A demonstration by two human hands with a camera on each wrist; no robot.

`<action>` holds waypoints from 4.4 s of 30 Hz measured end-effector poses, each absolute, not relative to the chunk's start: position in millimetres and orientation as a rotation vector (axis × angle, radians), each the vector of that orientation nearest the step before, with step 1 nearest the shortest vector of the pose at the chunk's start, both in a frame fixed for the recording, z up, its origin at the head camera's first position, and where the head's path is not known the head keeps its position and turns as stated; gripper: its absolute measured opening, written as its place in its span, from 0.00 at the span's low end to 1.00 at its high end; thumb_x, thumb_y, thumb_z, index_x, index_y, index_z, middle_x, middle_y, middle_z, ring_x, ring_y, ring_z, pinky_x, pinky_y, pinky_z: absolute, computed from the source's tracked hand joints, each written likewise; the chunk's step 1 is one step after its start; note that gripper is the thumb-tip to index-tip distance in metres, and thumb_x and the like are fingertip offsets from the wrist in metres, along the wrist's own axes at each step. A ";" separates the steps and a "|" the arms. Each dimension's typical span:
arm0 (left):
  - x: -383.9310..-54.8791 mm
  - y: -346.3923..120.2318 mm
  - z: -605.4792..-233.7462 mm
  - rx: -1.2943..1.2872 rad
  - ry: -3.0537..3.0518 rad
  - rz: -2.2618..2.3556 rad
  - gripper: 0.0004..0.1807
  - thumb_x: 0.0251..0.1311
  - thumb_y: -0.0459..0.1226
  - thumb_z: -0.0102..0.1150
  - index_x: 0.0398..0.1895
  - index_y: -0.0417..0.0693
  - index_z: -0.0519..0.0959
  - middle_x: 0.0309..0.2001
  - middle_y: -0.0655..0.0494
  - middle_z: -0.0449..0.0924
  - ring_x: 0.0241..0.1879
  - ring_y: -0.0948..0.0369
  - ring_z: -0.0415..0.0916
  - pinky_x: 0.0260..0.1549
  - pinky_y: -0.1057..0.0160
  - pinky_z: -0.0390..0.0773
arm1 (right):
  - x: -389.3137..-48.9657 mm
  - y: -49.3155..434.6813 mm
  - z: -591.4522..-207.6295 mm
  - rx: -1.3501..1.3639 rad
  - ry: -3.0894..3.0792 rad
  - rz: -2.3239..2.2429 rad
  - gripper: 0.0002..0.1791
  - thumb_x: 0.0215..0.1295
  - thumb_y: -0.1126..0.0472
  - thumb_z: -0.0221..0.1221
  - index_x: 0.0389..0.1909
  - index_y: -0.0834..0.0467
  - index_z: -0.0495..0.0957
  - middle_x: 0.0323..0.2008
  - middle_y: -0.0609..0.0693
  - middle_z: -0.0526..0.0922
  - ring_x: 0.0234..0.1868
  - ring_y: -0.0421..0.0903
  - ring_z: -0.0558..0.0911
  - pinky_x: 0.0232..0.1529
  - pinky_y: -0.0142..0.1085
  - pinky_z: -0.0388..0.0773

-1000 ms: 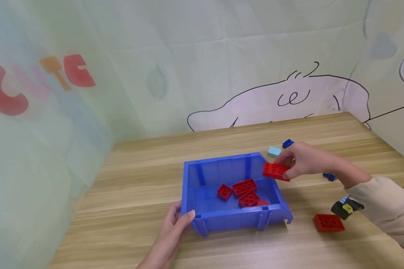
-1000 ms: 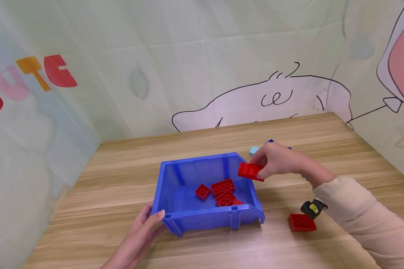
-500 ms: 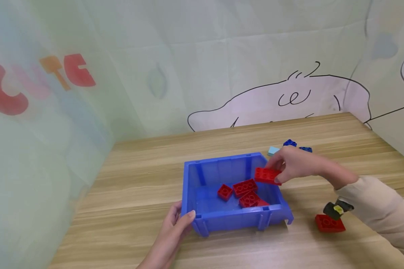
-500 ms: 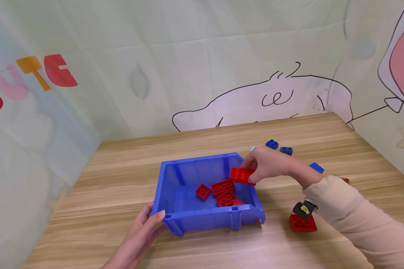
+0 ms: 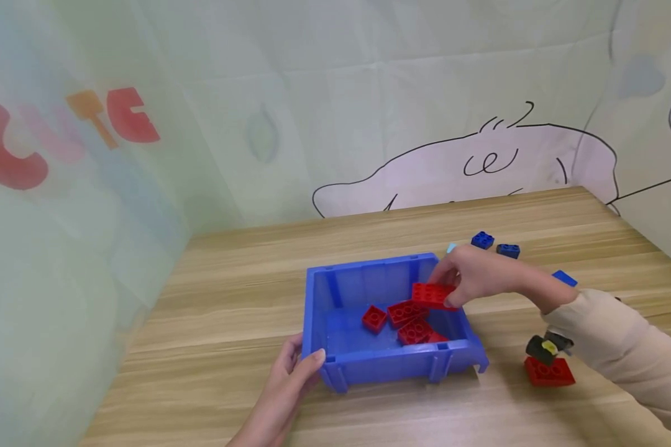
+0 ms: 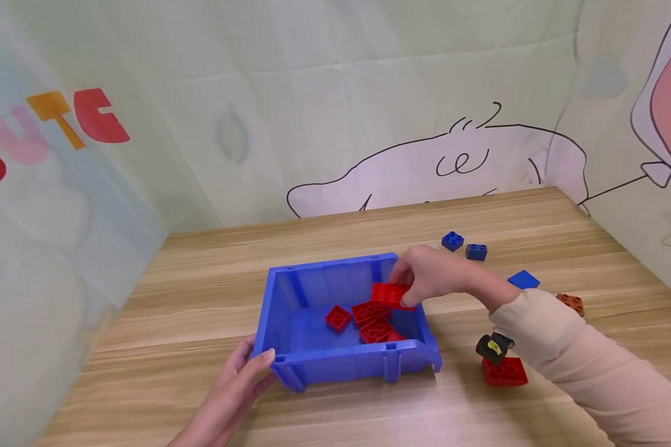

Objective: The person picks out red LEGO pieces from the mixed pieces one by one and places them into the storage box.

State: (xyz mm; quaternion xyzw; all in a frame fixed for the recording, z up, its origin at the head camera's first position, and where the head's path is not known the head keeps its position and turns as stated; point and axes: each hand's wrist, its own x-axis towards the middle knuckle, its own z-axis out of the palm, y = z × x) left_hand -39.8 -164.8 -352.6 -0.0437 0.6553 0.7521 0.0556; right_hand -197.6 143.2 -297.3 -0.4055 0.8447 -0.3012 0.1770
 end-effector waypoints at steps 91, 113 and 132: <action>-39.9 -164.6 -354.9 -0.125 1.957 2.312 0.25 0.62 0.34 0.50 0.59 0.31 0.56 0.52 0.48 0.72 0.50 0.61 0.72 0.51 0.65 0.73 | -204.2 40.7 -312.1 -1.429 2.169 -0.646 0.17 0.49 0.63 0.66 0.43 0.56 0.82 0.35 0.43 0.82 0.34 0.36 0.79 0.37 0.28 0.78; -39.8 -164.9 -356.8 -0.151 1.973 2.294 0.25 0.62 0.34 0.50 0.58 0.32 0.57 0.51 0.48 0.73 0.49 0.63 0.72 0.50 0.65 0.73 | -202.6 14.0 -333.1 -1.550 2.050 -0.522 0.18 0.53 0.64 0.66 0.47 0.56 0.81 0.38 0.41 0.80 0.38 0.34 0.76 0.41 0.24 0.75; -40.1 -165.4 -354.6 -0.133 1.971 2.278 0.25 0.62 0.36 0.51 0.58 0.33 0.57 0.53 0.47 0.71 0.51 0.61 0.71 0.52 0.65 0.71 | -201.5 8.3 -340.9 -1.640 2.021 -0.428 0.17 0.50 0.64 0.68 0.43 0.56 0.81 0.34 0.41 0.79 0.34 0.35 0.75 0.37 0.23 0.74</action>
